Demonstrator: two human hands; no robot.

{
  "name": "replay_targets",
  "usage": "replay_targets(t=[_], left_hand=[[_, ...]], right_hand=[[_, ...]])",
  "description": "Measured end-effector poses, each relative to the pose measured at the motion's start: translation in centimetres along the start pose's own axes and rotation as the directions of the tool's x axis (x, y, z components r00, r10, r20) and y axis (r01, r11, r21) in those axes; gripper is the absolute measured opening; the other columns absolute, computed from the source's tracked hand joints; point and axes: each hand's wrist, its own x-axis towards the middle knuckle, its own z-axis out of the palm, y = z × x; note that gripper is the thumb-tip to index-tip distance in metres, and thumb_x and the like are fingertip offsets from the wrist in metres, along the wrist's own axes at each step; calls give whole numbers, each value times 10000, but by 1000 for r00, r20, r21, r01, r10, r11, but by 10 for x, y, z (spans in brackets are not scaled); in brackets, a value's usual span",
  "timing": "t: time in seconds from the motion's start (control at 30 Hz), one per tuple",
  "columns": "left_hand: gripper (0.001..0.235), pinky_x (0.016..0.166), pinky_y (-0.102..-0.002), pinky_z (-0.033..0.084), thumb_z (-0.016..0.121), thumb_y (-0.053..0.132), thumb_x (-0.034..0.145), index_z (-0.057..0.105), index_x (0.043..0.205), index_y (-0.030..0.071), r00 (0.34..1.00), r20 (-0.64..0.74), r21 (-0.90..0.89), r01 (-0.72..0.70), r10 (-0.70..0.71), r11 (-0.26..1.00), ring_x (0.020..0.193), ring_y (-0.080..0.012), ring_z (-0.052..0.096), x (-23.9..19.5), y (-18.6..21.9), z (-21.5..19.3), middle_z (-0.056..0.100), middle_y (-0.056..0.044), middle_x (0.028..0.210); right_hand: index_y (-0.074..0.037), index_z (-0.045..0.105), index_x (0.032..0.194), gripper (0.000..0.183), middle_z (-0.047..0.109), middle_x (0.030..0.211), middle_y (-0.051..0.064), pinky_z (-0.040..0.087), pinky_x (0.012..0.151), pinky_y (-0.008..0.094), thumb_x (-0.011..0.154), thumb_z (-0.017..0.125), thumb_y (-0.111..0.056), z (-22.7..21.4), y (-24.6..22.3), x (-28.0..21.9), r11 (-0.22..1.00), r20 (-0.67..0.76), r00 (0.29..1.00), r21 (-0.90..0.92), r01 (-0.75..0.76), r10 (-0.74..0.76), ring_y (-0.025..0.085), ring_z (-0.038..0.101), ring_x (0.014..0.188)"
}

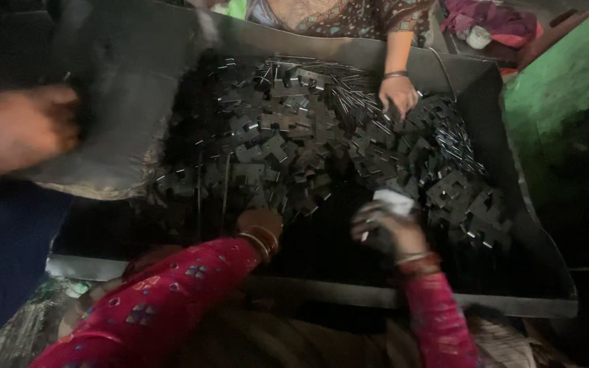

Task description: The person sorts through a bin of black metal pieces by hand, picking them up, turning them over, and placing some back into the pile while setting others aside.

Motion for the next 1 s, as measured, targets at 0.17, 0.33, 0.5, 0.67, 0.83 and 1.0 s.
replay_targets(t=[0.17, 0.33, 0.5, 0.67, 0.83, 1.0], left_hand=[[197, 704, -452, 617, 693, 284, 937, 781, 926, 109, 993, -114, -42, 34, -38, 999, 871, -288, 731, -3, 1, 8, 742, -122, 957], [201, 725, -449, 614, 670, 275, 937, 789, 917, 114, 981, -195, -76, 9, -24, 997, 878, -295, 750, -21, -6, -29, 759, -135, 949], [236, 746, -440, 627, 628, 262, 958, 794, 943, 95, 989, -140, -113, -70, 54, 991, 879, -295, 780, -67, -28, -125, 778, -153, 953], [742, 882, -422, 607, 687, 400, 845, 422, 1500, 176, 976, 28, -774, -115, 215, 622, 980, -278, 752, -101, -64, -186, 713, -138, 1236], [770, 895, -541, 591, 669, 418, 848, 424, 1518, 126, 985, -85, -993, -96, 153, 67, 1038, -353, 691, -87, -58, -192, 672, -189, 1298], [558, 891, -445, 577, 688, 446, 857, 668, 1272, 73, 922, -359, -803, -384, 145, 456, 997, -313, 750, -80, 8, -133, 779, -177, 1123]], right_hand=[[-68, 729, 1145, 306, 714, 1130, 236, 562, 854, 507, 884, 628, -193, 26, 114, 46, 19, 295, 955, -956, 294, 39, 428, 686, 1015], [-66, 752, 988, 260, 733, 1057, 201, 582, 780, 519, 899, 679, -299, 51, 127, 69, -127, 229, 935, -954, 270, 271, 412, 709, 957], [-49, 722, 1095, 316, 709, 1145, 209, 562, 867, 484, 875, 725, -276, 69, 86, 47, -93, 123, 899, -980, 178, 420, 386, 685, 1045], [-72, 716, 1200, 462, 780, 1137, 119, 585, 956, 423, 831, 764, -345, 39, 28, 9, 638, 201, 923, -768, -60, 329, 263, 738, 1041], [-10, 712, 1220, 477, 763, 1083, 155, 570, 900, 452, 879, 717, -343, 37, -14, -13, 993, 52, 995, -91, -79, 84, 288, 728, 963], [-102, 663, 1219, 470, 770, 1074, 86, 573, 884, 503, 827, 616, -357, 96, -15, -17, 896, -171, 894, 250, -367, 414, 227, 718, 957]])
